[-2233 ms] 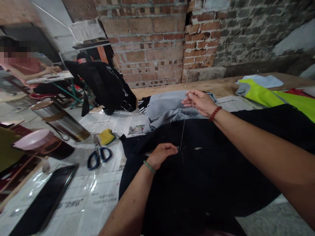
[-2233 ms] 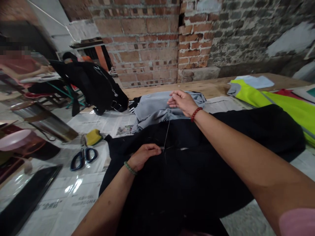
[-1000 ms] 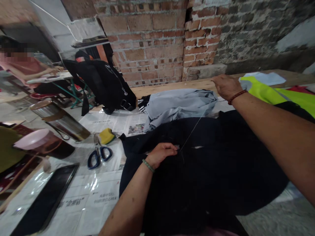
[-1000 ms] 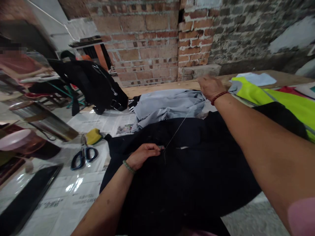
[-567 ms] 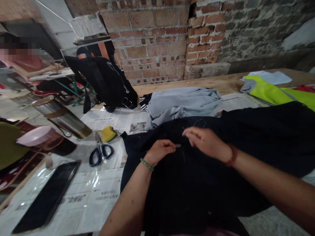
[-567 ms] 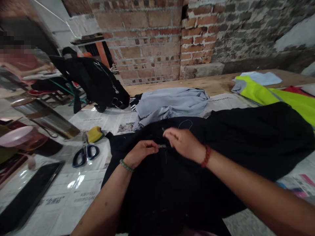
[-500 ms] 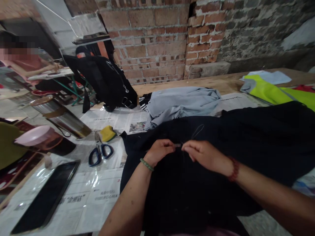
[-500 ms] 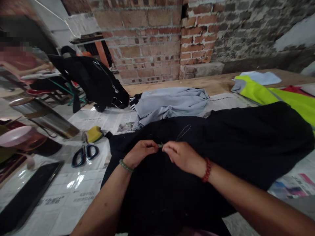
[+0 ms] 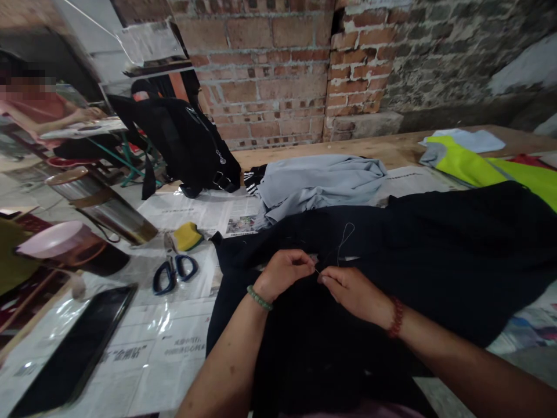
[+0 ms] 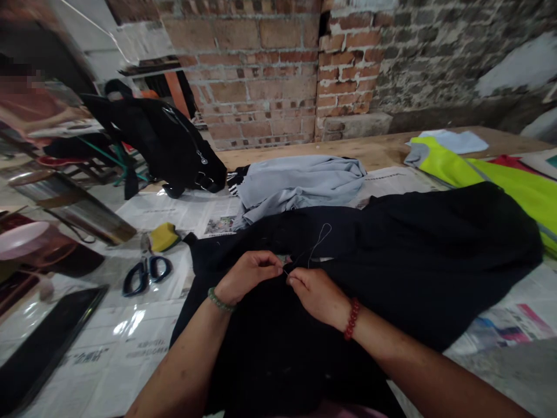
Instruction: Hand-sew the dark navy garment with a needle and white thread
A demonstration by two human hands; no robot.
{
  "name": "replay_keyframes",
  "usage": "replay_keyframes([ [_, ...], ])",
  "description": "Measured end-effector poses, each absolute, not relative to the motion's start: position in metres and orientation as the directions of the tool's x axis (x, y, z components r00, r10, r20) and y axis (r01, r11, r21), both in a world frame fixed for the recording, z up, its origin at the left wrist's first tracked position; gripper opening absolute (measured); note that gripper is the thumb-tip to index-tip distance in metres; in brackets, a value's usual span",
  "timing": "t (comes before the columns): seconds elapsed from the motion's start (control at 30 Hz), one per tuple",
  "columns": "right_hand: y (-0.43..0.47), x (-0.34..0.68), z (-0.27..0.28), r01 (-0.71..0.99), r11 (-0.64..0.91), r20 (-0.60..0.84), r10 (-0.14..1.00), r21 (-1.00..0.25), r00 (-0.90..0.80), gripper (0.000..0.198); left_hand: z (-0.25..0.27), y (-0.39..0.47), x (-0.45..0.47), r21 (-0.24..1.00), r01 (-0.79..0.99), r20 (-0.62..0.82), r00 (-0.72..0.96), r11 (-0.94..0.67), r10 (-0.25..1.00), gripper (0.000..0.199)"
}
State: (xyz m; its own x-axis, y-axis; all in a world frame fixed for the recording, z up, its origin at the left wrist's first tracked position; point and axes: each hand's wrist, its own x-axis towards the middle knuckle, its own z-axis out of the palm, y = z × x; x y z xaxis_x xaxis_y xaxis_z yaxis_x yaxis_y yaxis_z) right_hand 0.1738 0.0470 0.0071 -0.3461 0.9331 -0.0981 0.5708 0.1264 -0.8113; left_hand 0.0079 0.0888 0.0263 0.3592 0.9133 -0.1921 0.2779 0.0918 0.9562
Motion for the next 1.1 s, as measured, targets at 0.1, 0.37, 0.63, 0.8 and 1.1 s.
replay_keyframes([
  [0.1,0.048,0.172,0.007,0.570,0.122,-0.089,0.940,-0.813,-0.329,0.025,0.023,0.089,0.008,0.949,0.312,-0.167,0.356,0.052,0.919,0.005],
  [0.37,0.055,0.159,0.004,0.521,0.082,-0.034,0.977,-0.850,-0.210,0.016,0.018,0.090,0.010,0.940,0.340,-0.116,0.378,-0.022,0.918,0.006],
  [0.63,0.054,0.171,0.005,0.633,0.209,0.060,0.967,-0.745,-0.248,0.006,0.009,0.090,0.010,0.852,0.485,0.002,0.375,-0.198,0.927,0.016],
  [0.8,0.088,0.189,0.027,0.627,0.310,0.338,0.938,-0.715,-0.078,0.014,0.016,0.089,0.010,0.755,0.543,0.198,0.343,-0.366,0.918,0.018],
  [1.1,0.118,0.186,0.005,0.310,0.003,-0.063,0.977,-0.951,-0.202,0.021,0.012,0.083,0.015,0.540,0.565,0.520,0.359,-0.623,0.775,0.018],
])
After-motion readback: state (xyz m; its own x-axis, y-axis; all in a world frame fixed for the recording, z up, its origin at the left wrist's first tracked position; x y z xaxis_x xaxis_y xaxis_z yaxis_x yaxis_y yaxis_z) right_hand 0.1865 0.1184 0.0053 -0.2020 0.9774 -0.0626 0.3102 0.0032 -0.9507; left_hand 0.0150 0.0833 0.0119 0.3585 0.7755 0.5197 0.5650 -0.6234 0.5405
